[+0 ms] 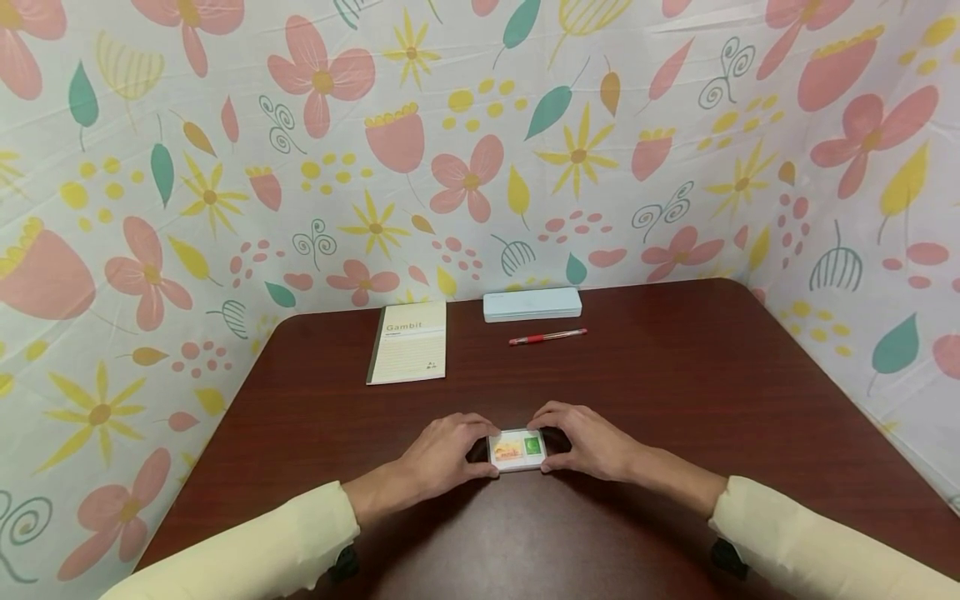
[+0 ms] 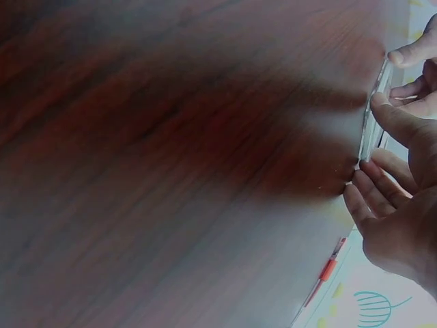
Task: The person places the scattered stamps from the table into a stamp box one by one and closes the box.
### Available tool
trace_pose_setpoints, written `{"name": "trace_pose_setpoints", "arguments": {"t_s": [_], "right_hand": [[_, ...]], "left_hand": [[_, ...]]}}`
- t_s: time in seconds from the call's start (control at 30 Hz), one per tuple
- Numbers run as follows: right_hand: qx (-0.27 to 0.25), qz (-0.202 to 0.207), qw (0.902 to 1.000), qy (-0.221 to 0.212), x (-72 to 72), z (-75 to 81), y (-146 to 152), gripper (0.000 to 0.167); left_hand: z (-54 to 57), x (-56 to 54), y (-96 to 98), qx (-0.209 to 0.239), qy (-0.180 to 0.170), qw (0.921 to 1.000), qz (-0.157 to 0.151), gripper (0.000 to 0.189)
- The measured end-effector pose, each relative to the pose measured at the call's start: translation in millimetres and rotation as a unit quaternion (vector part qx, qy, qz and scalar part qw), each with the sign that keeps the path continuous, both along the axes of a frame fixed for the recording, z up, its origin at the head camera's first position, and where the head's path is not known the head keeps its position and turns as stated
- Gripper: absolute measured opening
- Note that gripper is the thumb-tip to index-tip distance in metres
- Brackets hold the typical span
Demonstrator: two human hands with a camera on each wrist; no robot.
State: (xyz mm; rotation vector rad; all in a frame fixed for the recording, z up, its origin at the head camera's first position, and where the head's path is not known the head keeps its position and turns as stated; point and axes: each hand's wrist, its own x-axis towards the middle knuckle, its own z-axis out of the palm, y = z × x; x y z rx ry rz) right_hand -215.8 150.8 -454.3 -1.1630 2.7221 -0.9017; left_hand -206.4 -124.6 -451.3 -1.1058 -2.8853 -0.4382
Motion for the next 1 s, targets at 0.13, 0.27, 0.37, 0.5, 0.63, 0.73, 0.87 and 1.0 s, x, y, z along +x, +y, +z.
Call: {"name": "trace_pose_setpoints", "arguments": {"t_s": [0.13,0.27,0.37,0.5,0.63,0.73,0.87,1.0], "right_hand": [[-0.005,-0.003,1.0,-0.006,0.2,0.3,-0.6,0.047],[-0.01,-0.01,0.9998,-0.013,0.4,0.9,-1.4,0.047],[-0.009,-0.013,0.9998,-0.013,0.8,1.4,-2.6,0.047],[-0.003,-0.02,0.9997,-0.012,1.6,2.5,-4.4,0.047],[0.005,-0.027,0.9995,-0.014,2.5,3.5,-5.2,0.047],[0.009,-0.027,0.9995,-0.015,3.3,4.4,-6.1,0.046],[0.011,-0.028,0.9994,-0.014,5.0,6.2,-8.3,0.046],[0.013,-0.035,0.9992,-0.017,6.7,7.4,-9.7,0.046]], "left_hand": [[-0.5,0.3,0.3,0.014,-0.017,0.9998,0.003,0.051],[-0.2,1.0,0.6,0.038,-0.042,0.9984,0.009,0.05],[0.3,0.7,0.9,0.047,-0.054,0.9973,0.016,0.05],[2.0,-1.3,1.8,0.051,-0.063,0.9964,0.022,0.05],[3.6,-2.8,2.9,0.051,-0.068,0.9961,0.022,0.051],[4.1,-3.3,3.2,0.047,-0.065,0.9966,0.02,0.051],[4.8,-4.2,3.7,0.041,-0.06,0.9971,0.02,0.051],[5.8,-4.6,4.8,0.039,-0.059,0.9973,0.02,0.05]]}}
